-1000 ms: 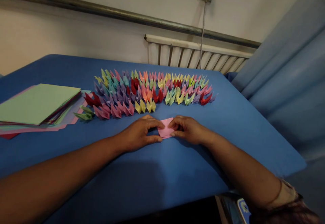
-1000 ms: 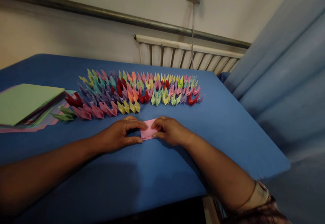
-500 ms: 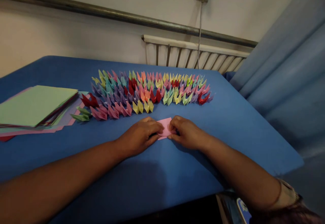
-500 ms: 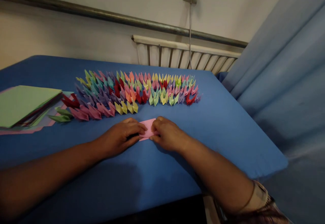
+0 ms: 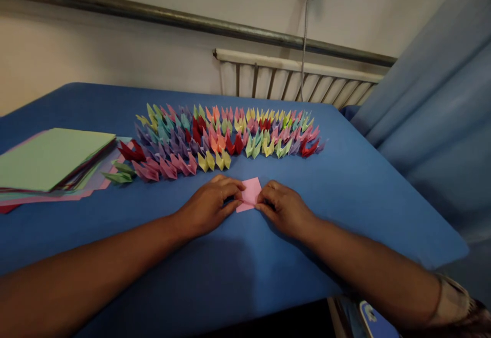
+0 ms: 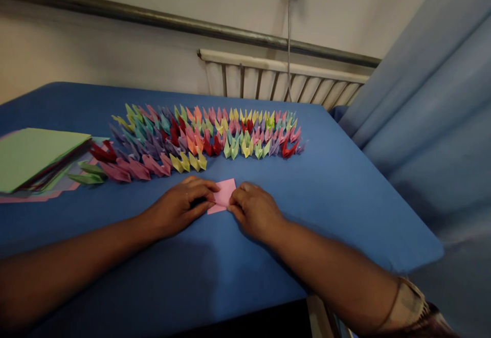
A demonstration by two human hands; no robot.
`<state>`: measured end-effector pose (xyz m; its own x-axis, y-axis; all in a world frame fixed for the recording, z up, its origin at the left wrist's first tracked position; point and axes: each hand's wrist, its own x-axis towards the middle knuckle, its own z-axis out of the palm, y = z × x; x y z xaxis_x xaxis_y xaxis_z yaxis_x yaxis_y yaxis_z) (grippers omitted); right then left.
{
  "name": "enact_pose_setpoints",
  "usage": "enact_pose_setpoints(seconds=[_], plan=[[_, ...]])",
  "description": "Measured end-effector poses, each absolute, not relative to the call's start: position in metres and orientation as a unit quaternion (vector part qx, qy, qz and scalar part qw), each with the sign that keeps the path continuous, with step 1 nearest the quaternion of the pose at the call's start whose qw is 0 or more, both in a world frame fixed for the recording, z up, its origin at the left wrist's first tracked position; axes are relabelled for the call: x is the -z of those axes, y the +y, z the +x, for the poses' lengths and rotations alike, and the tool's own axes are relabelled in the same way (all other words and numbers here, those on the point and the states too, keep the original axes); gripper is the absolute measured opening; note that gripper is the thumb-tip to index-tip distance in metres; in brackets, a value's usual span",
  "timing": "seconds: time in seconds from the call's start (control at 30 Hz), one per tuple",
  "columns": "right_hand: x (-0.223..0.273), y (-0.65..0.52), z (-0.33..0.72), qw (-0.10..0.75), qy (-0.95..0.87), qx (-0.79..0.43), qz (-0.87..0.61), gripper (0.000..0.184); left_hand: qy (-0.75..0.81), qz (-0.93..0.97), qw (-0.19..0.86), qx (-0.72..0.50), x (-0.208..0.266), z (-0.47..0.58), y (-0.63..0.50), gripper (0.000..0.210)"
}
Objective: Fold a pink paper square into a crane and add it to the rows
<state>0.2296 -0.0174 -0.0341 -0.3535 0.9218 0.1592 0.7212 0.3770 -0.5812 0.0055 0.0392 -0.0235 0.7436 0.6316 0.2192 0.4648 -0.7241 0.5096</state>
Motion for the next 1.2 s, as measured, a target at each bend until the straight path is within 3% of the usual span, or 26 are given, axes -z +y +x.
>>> enact_pose_setpoints(seconds=[0.4, 0.67, 0.93, 1.2], plan=[[0.027, -0.020, 0.224, 0.189, -0.777, -0.170, -0.575, 0.013, 0.377, 0.883, 0.212, -0.181, 0.018, 0.013, 0.039, 0.026], [0.027, -0.018, 0.226, 0.222, -0.776, -0.210, -0.552, 0.011, 0.392, 0.865, 0.236, -0.205, 0.024, 0.011, 0.041, 0.020], [0.021, -0.018, 0.224, 0.190, -0.752, -0.194, -0.601, 0.010, 0.422, 0.859, 0.220, -0.192, 0.019, 0.015, 0.038, 0.020], [0.023, -0.001, 0.263, 0.207, -0.745, -0.264, -0.577, 0.012, 0.413, 0.868, 0.204, -0.186, 0.024, 0.014, 0.042, 0.019]])
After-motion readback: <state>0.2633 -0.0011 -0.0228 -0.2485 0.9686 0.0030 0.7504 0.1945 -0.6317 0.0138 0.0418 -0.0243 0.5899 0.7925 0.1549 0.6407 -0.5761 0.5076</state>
